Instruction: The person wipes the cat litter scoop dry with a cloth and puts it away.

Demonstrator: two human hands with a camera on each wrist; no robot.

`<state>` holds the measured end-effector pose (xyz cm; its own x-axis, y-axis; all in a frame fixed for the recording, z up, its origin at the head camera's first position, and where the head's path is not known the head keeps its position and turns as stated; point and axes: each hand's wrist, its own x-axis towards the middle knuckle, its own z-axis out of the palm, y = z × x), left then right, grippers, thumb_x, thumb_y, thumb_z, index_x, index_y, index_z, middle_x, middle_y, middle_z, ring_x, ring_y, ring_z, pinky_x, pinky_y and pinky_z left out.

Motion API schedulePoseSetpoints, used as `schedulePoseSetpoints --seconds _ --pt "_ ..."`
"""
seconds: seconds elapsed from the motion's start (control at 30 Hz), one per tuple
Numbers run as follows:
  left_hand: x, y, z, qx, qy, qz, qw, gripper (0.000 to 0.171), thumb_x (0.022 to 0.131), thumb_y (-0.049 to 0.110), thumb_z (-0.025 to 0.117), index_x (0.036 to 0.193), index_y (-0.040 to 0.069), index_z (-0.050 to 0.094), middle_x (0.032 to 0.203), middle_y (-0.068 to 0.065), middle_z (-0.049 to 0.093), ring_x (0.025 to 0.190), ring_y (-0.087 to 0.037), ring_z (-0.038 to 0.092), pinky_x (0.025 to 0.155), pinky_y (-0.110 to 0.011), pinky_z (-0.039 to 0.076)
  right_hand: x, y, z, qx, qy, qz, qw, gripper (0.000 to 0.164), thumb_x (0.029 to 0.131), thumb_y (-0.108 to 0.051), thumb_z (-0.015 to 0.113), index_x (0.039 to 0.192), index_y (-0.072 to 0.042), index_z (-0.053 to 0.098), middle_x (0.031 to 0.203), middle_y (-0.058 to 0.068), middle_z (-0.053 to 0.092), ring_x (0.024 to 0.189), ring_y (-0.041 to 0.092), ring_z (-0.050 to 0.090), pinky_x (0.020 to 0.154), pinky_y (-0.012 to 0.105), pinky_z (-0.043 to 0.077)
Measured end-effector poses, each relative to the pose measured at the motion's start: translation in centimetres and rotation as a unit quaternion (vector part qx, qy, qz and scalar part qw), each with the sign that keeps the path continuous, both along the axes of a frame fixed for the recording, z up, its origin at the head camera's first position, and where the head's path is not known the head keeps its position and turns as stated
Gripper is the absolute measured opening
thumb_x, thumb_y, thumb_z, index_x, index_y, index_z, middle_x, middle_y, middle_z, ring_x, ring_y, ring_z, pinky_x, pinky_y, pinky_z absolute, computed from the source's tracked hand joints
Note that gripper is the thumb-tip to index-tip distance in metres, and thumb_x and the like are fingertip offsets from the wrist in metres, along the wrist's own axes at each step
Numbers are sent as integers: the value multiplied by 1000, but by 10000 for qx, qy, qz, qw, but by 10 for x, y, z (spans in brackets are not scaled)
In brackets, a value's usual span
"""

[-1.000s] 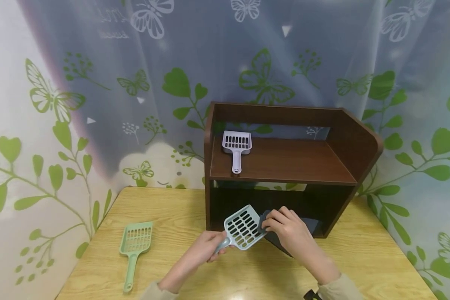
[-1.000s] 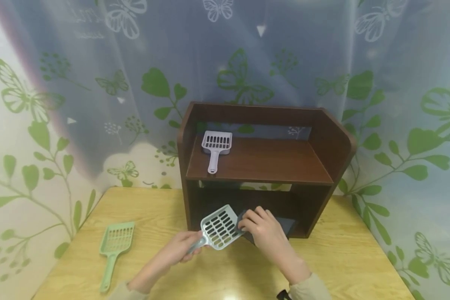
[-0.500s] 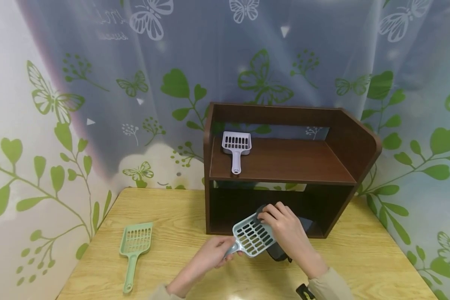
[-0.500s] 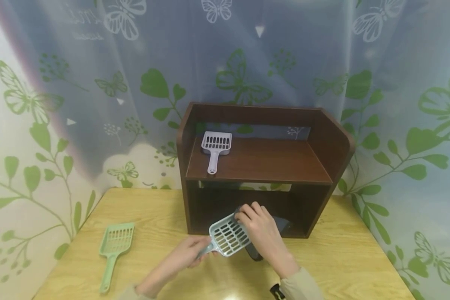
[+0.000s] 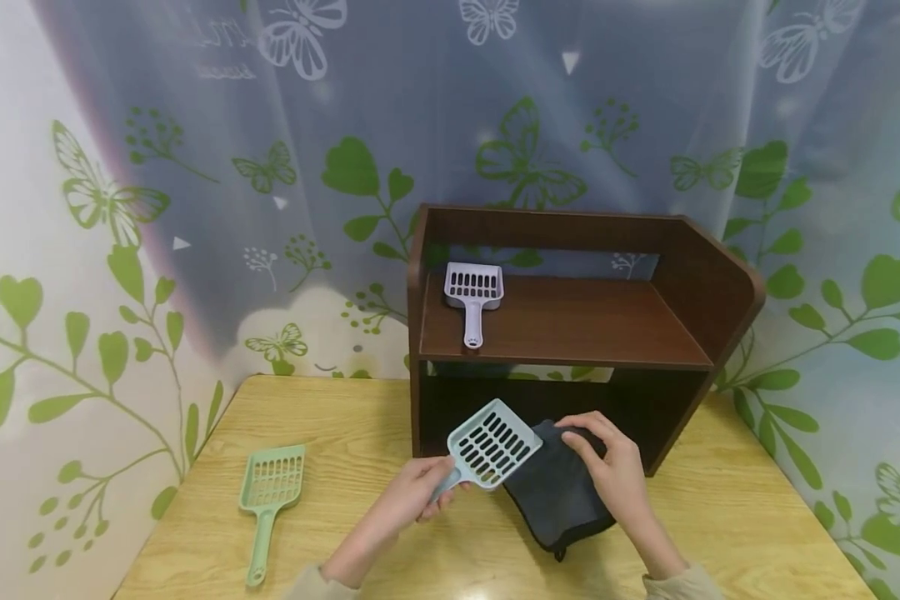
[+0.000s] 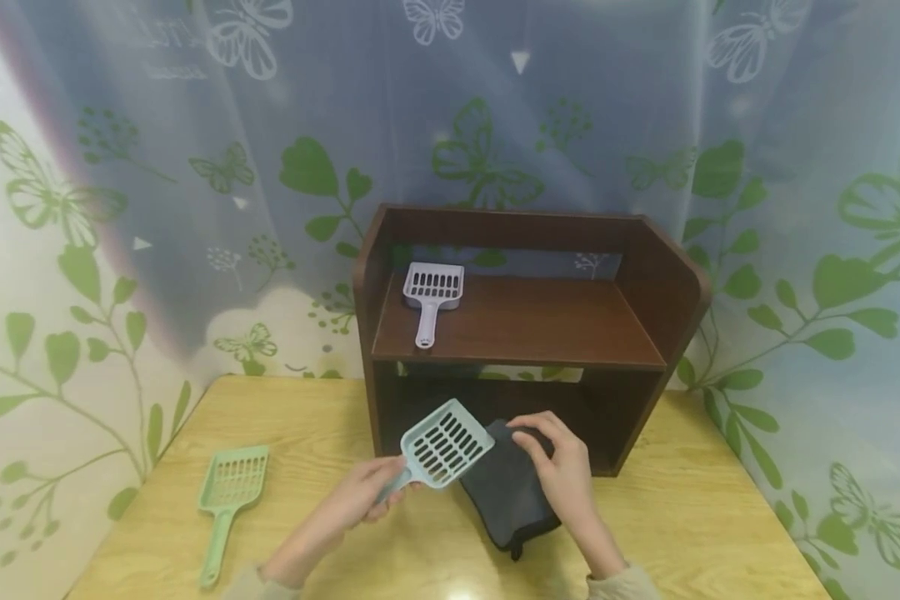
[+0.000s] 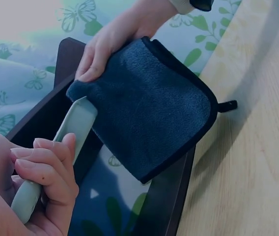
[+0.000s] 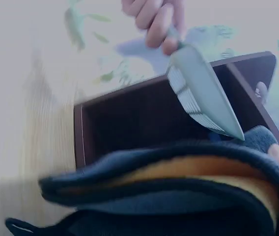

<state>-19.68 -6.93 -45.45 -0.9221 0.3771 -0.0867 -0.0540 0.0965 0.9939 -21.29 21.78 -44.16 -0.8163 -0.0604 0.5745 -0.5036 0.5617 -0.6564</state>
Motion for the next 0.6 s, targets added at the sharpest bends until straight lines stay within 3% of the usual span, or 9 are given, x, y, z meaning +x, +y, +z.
schedulePoseSetpoints --seconds 0.07,0.17,0.33,0.4,0.47,0.53,0.6 --pt "-1 0 3 44 23 10 10000 41 109 26 44 118 -7 66 68 1 54 48 -2 36 43 -15 27 2 1 -1 -601 -556 -17 9966 13 96 -12 70 108 -15 75 104 -2 72 96 5 65 84 12 48" --pt "-1 2 7 41 106 22 9999 41 109 26 44 121 -7 66 68 1 54 47 -2 36 43 -15 27 6 -1 -2 -1580 -1478 113 9763 20 99 -17 67 115 -6 71 103 1 71 90 8 65 77 18 53" --pt "0 9 11 140 104 -113 9998 40 110 27 45 125 -4 64 79 -2 62 50 -4 37 45 -16 28 8 -9 -6 -2993 -2714 356 9141 32 102 -20 63 126 1 62 99 0 67 84 13 66 70 27 58" --pt "1 13 11 177 85 -167 9997 39 109 27 46 125 -4 64 84 -5 65 51 -5 37 45 -17 28 7 -13 -8 -3345 -3020 421 8917 34 103 -19 61 131 1 59 103 0 67 88 13 68 73 28 58" --pt "2 15 11 182 39 -192 9996 39 109 27 47 124 -4 65 87 -7 67 51 -5 37 45 -16 28 6 -17 -9 -3570 -3191 435 8768 37 104 -19 59 136 1 56 106 -1 66 92 11 68 75 27 58" --pt "3 17 11 162 2 -248 9996 38 109 26 47 122 -4 66 86 -7 66 50 -5 36 45 -16 27 4 -20 -9 -3722 -3296 448 8665 41 105 -18 57 140 2 52 108 -2 66 94 10 68 77 26 58" --pt "4 18 10 142 -59 -307 9994 38 109 26 48 120 -4 67 84 -7 66 49 -4 35 45 -16 27 3 -22 -9 -3771 -3327 410 8634 43 105 -19 57 141 2 50 108 -2 66 93 9 68 77 25 57"
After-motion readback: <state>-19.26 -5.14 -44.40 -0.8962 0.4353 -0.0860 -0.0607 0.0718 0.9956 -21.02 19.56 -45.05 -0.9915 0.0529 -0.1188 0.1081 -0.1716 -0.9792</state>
